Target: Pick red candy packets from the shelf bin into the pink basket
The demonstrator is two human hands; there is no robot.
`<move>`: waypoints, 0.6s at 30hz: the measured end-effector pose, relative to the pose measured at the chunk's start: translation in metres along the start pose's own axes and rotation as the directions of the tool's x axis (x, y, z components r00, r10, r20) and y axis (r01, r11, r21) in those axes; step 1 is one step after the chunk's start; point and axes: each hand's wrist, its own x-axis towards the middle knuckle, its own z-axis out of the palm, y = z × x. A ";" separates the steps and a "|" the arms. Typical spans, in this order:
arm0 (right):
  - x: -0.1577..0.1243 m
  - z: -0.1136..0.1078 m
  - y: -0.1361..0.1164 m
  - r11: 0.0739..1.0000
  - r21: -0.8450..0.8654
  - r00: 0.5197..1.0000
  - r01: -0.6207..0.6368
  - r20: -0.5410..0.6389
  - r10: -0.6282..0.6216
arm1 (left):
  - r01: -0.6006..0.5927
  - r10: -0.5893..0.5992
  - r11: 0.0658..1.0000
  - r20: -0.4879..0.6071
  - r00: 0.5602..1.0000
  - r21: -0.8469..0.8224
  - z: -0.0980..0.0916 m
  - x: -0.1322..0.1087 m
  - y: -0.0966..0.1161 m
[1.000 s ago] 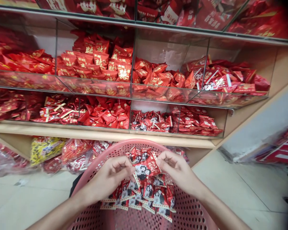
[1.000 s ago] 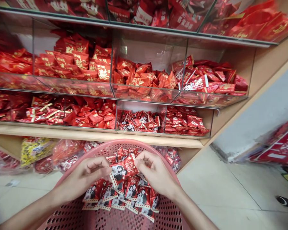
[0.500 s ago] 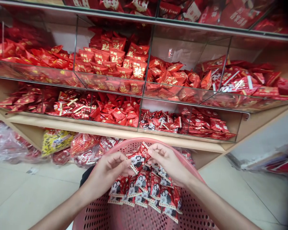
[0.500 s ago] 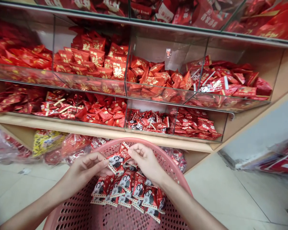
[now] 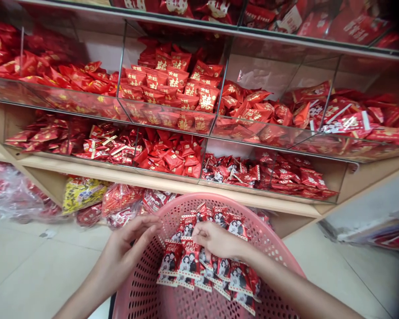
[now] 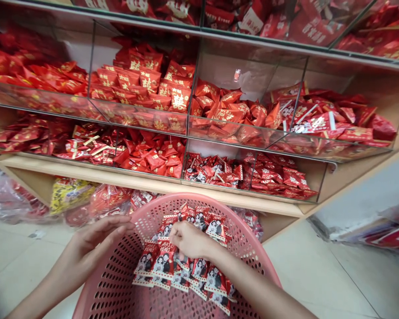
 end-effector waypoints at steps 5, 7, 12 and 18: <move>0.011 0.008 -0.004 0.984 -0.168 0.999 -0.051 -0.027 0.047 | 0.008 -0.011 0.997 0.034 0.999 0.079 -0.003 -0.003 -0.007; 0.011 0.009 -0.008 0.970 -0.237 0.998 -0.048 -0.061 0.035 | 0.014 -0.019 0.994 0.048 0.999 0.110 -0.002 -0.003 -0.010; 0.010 0.016 -0.013 0.870 -0.491 0.964 -0.043 -0.250 -0.094 | 0.020 -0.027 0.995 0.081 0.996 0.094 0.005 -0.004 -0.012; 0.005 0.024 -0.015 0.702 -0.698 0.935 -0.141 -0.327 -0.137 | 0.064 -0.062 0.995 -0.037 0.997 0.079 -0.007 0.001 -0.012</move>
